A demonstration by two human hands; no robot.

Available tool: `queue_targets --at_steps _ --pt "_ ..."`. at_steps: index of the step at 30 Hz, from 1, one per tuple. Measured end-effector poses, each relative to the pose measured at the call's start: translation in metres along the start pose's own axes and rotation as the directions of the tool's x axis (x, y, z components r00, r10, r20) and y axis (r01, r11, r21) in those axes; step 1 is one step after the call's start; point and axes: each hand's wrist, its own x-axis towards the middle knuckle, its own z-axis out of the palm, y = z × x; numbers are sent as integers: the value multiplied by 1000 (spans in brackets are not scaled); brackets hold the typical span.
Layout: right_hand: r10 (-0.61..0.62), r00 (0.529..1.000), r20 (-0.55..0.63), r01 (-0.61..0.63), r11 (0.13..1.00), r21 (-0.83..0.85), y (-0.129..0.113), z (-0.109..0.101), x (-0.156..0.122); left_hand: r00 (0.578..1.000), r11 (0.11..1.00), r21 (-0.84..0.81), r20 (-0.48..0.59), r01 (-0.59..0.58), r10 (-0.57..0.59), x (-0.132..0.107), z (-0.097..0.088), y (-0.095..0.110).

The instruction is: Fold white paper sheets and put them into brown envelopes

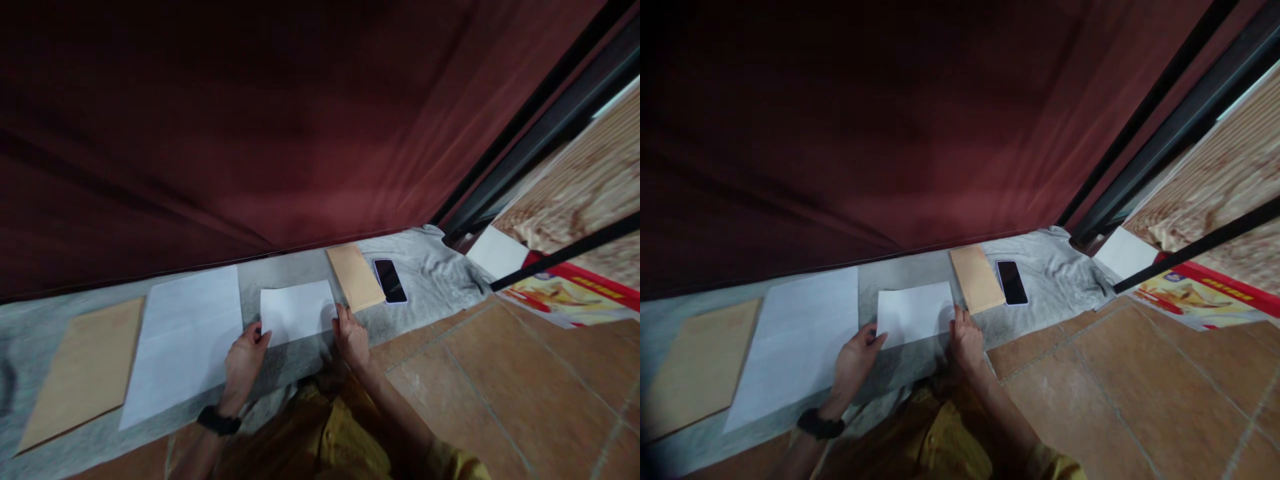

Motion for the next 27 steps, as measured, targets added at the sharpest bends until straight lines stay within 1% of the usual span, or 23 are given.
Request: queue_targets --at_steps 3,5,7,9,11,13,15,17,20,24,26,27 --pt "-7 1000 -15 6 1000 -12 0 -2 -3 1000 1000 -1 -2 5 -5 0 -1 0" --pt "-38 998 -42 38 999 -4 -3 -4 -4 1000 1000 8 2 12 -12 0 -1 0" --pt "-116 991 -72 119 992 42 -11 -4 -4 1000 1000 20 13 9 -10 0 -1 0" --pt "-226 971 -81 234 966 110 -23 -3 -1 1000 999 33 24 -3 2 0 -1 0" --pt "-318 947 -57 323 934 153 -37 2 2 1000 999 46 24 -9 7 1 -1 0" --pt "-367 930 -13 365 920 143 -50 9 7 1000 998 55 20 -6 5 1 -2 2" --pt "-346 938 21 342 934 108 -57 17 10 1000 999 49 12 -3 3 1 -3 4" --pt "-276 961 30 273 960 67 -57 24 12 1000 999 36 2 5 -5 1 -5 7" --pt "-203 979 1 203 979 31 -51 31 10 1000 999 41 -7 23 -23 0 -6 10" --pt "-190 980 -52 191 981 23 -44 35 5 1000 997 70 5 18 -18 -4 -7 8" --pt "-193 979 -60 194 981 21 -44 36 4 998 992 120 -49 -28 34 -7 -4 7" --pt "-195 979 -61 196 980 19 -44 36 4 991 986 148 -97 -74 89 -8 -2 8"
